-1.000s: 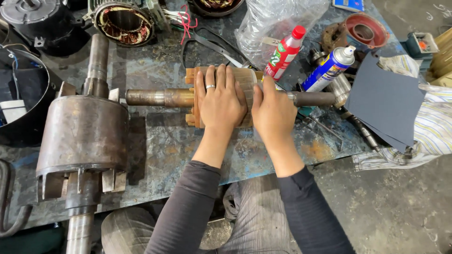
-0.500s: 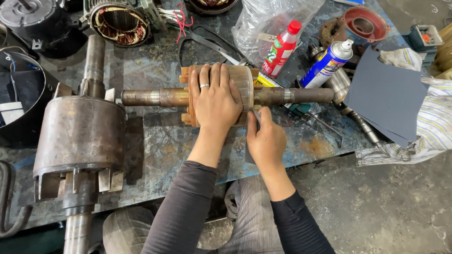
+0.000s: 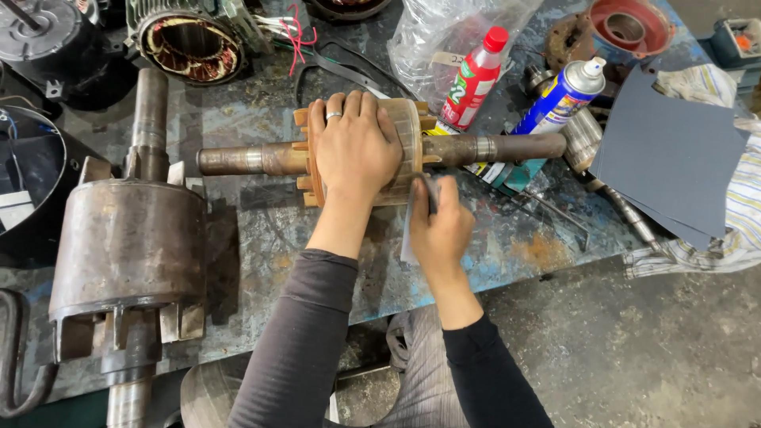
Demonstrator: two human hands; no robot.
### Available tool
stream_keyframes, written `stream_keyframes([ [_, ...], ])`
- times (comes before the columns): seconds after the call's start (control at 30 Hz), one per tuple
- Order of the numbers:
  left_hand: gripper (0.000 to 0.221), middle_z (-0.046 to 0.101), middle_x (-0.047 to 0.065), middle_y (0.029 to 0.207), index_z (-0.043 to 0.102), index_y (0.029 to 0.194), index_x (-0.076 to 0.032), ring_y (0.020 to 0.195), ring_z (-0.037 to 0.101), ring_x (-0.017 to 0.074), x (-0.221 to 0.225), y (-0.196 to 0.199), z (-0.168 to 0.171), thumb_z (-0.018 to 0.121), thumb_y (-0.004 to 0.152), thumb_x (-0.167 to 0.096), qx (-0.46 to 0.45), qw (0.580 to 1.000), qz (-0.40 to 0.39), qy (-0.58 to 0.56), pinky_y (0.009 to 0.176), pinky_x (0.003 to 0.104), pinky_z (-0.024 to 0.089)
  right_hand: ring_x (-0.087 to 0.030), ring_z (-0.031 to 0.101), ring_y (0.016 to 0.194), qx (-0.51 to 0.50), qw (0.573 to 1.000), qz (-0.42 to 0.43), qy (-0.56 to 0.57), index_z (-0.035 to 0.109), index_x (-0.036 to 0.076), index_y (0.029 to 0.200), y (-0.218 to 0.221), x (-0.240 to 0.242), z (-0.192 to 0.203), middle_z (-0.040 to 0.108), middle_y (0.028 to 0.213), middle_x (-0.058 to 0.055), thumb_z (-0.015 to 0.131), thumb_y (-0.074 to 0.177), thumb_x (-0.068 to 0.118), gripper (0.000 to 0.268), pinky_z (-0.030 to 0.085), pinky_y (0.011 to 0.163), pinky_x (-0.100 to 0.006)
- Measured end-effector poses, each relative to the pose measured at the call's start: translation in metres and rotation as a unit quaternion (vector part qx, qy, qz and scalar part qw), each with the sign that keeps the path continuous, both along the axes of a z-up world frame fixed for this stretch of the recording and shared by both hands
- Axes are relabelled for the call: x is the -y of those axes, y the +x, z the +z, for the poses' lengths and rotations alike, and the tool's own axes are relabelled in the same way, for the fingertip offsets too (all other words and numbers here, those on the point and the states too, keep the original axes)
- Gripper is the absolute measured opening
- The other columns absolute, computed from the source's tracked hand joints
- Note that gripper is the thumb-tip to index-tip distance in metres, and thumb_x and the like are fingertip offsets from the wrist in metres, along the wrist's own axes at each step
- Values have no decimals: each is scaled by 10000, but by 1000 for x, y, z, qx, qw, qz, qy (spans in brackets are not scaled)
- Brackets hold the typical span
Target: Sanding the surface of a motor rotor with sandpaper to clean and smooth it.
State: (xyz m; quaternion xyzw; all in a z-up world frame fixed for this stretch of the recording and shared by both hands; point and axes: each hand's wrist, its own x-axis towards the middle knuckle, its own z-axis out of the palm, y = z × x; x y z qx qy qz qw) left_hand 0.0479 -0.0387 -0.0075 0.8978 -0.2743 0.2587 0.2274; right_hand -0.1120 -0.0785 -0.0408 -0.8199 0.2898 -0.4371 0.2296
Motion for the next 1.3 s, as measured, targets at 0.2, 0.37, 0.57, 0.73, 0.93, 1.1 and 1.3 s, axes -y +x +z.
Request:
stream_keyframes([
  [0.2,422,733,107,1231,728,1197,-107,1281,576,302,-1,0,12,426,1072,-375,-12,1000,0,5,1183,531,271,-456,719,618,-24,991,-1,-130,640,160,1049,62,42,63,635,572,-157,709,1036,350,202,560,551,-539],
  [0.37,441,749,101,1173,735,1126,-111,1234,591,308,4,9,12,404,1055,-393,-40,999,-2,11,1168,547,262,-439,722,600,-74,989,-16,-127,625,182,1034,38,21,36,625,556,-151,648,1070,437,258,562,565,-537],
  [0.57,386,764,139,1065,748,1022,-51,1064,618,409,0,8,29,433,1015,-274,11,999,-31,-8,1034,566,381,-277,499,395,-100,992,72,27,514,151,981,-11,-1,-26,530,563,-32,487,1111,451,328,329,398,-402],
  [0.73,391,764,145,1051,745,1034,-47,1047,624,411,-2,7,27,429,1023,-276,16,999,-35,-10,1032,571,391,-249,601,460,-59,996,61,20,623,160,1016,-10,1,-27,635,644,-12,545,1090,463,322,438,421,-375],
  [0.93,389,768,134,1051,755,1020,-56,1049,622,391,2,13,28,452,997,-299,11,1000,-24,-11,1050,561,382,-417,613,552,-32,995,66,-67,583,107,1061,31,37,55,598,617,-101,620,1120,294,200,415,518,-467],
  [1.1,366,777,126,949,777,921,-89,960,649,410,9,27,25,486,975,-304,13,1000,-18,14,963,553,402,-443,632,581,-22,990,80,-112,524,84,1027,37,33,58,647,695,-157,554,1144,283,233,396,501,-498],
  [1.3,361,769,147,966,758,943,-70,984,647,427,7,20,29,480,983,-296,0,1000,-20,7,1014,576,397,-182,385,404,-40,995,78,-41,481,121,880,1,13,1,454,545,-4,560,1137,307,327,290,421,-364],
])
